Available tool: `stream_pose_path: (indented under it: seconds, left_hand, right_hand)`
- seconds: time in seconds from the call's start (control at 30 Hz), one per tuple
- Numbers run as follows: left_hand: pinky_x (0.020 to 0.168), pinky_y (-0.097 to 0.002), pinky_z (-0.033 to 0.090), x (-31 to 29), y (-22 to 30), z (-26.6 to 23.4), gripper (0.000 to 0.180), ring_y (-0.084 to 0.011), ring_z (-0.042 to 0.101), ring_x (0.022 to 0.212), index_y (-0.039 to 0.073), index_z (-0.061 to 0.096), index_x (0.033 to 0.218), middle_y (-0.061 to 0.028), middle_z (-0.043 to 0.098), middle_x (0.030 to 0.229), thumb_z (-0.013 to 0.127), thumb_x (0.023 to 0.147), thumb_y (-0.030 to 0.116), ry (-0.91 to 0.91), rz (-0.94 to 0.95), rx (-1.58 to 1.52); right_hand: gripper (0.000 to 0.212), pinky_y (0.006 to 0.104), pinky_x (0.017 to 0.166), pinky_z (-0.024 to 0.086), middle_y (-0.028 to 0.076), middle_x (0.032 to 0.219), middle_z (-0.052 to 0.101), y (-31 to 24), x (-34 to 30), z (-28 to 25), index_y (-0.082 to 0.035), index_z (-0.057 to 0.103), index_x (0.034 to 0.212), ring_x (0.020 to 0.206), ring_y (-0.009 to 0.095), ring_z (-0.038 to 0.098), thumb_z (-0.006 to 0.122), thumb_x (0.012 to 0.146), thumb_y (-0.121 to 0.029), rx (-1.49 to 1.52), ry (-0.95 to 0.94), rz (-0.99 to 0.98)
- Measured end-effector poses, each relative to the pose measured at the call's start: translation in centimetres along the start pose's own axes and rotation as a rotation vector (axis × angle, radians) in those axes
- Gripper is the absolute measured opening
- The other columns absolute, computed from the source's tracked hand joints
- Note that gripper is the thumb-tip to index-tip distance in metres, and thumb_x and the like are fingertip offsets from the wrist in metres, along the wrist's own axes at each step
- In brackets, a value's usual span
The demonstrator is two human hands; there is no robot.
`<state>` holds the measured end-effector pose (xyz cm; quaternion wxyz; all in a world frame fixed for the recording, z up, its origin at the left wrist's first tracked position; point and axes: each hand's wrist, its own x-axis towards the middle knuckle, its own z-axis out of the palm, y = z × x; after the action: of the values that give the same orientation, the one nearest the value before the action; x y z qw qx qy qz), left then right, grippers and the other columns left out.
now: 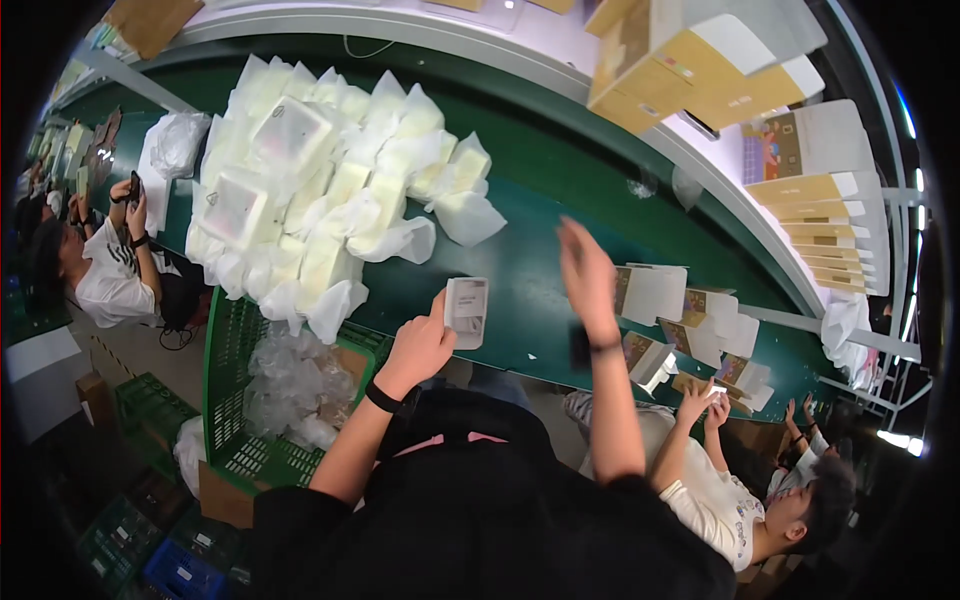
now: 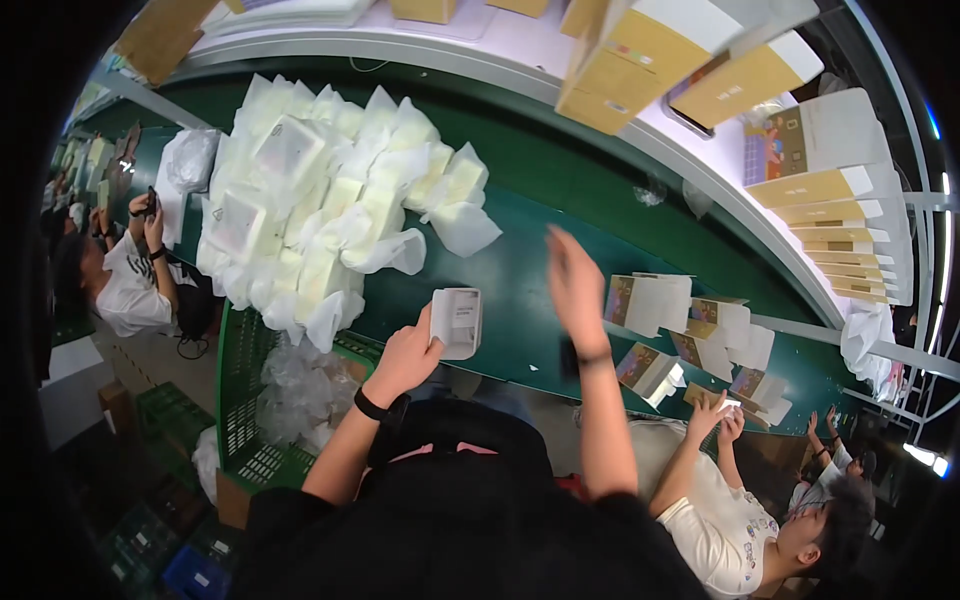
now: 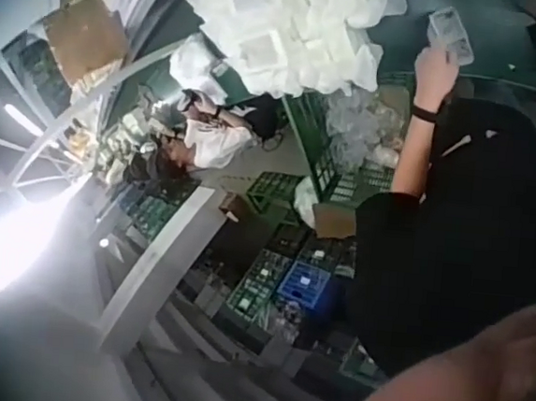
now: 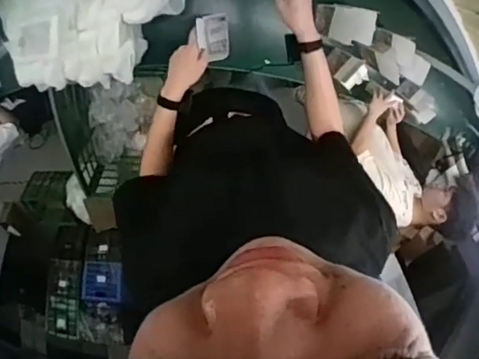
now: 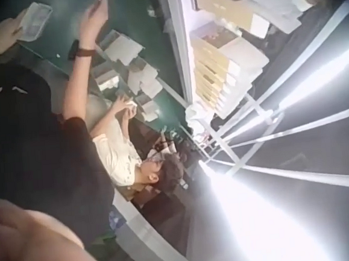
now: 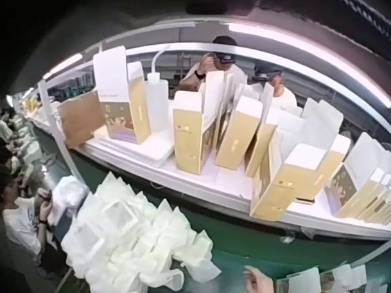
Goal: Packaging white electronic components into plastic bags and arranging them on an assembly line.
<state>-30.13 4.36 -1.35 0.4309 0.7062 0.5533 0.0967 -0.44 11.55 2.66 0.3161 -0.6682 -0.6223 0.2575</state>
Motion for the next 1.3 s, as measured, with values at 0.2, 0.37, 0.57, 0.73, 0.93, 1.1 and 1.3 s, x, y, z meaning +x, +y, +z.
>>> stream_pose_path:
  seconds: [0.2,0.37,0.57,0.73,0.93,1.1,1.3]
  left_hand:
    - [0.068,-0.0612,0.054,0.3,-0.8,0.5,0.075,-0.05,0.067,0.073,0.003,0.026,0.156,-0.0276,0.069,0.077,0.059,0.091,0.022,0.041,-0.074,-0.066]
    - [0.065,-0.0546,0.053,-1.5,-0.7,-0.8,0.073,-0.0439,0.068,0.069,0.003,0.029,0.155,-0.0199,0.069,0.073,0.062,0.094,0.026,0.128,-0.205,-0.012]
    - [0.074,-0.052,0.056,-1.3,2.1,-3.0,0.086,-0.0432,0.07,0.085,0.002,0.027,0.155,-0.0217,0.07,0.096,0.072,0.091,0.037,0.263,-0.252,-0.146]
    - [0.079,-0.0481,0.055,2.2,8.2,-5.6,0.086,-0.0373,0.068,0.093,0.002,0.033,0.153,-0.0194,0.066,0.113,0.08,0.086,0.029,0.462,0.02,-0.12]
    - [0.073,-0.0362,0.051,10.6,16.5,-2.1,0.052,-0.0304,0.067,0.087,-0.002,0.058,0.133,-0.017,0.069,0.112,0.077,0.088,0.017,0.407,0.562,-0.033]
    - [0.068,-0.034,0.049,11.3,19.4,-0.2,0.022,-0.0298,0.067,0.075,-0.006,0.068,0.108,-0.0167,0.069,0.087,0.067,0.094,0.011,0.067,0.436,-0.404]
    - [0.061,-0.0391,0.05,11.5,20.0,-3.2,0.013,-0.0331,0.067,0.067,-0.001,0.068,0.102,-0.0178,0.067,0.08,0.064,0.094,0.008,0.317,0.311,-0.245]
  right_hand:
    - [0.075,0.0458,0.117,0.038,0.024,0.141,0.058,11.4,22.5,15.3,-0.01,0.049,0.145,0.134,0.041,0.053,0.074,0.075,-0.004,-0.163,-0.581,-0.439]
    - [0.074,0.0439,0.108,0.047,0.019,0.129,0.065,8.2,20.5,14.3,-0.008,0.053,0.134,0.126,0.036,0.061,0.088,0.07,-0.018,-0.217,-0.67,-0.413]
    - [0.058,0.0346,0.095,0.053,0.008,0.12,0.07,14.9,7.2,10.4,-0.002,0.059,0.128,0.111,0.019,0.066,0.088,0.081,-0.019,0.578,-0.369,0.206]
    - [0.052,0.0343,0.097,0.053,0.008,0.122,0.068,11.5,-3.4,4.3,-0.001,0.058,0.132,0.113,0.018,0.064,0.081,0.088,-0.017,0.961,-0.019,0.476]
    - [0.062,0.0367,0.107,0.048,0.01,0.134,0.063,6.3,-11.5,0.1,0.0,0.05,0.145,0.122,0.021,0.062,0.076,0.093,-0.022,1.07,0.154,0.253]
    - [0.063,0.0381,0.106,0.05,0.013,0.136,0.062,5.5,-14.0,4.0,0.0,0.047,0.148,0.123,0.023,0.063,0.072,0.096,-0.025,1.962,0.325,0.599]
    - [0.068,0.0382,0.105,0.051,0.015,0.134,0.062,3.2,-10.5,1.5,-0.003,0.045,0.148,0.122,0.024,0.062,0.075,0.093,-0.03,1.504,0.313,0.421]
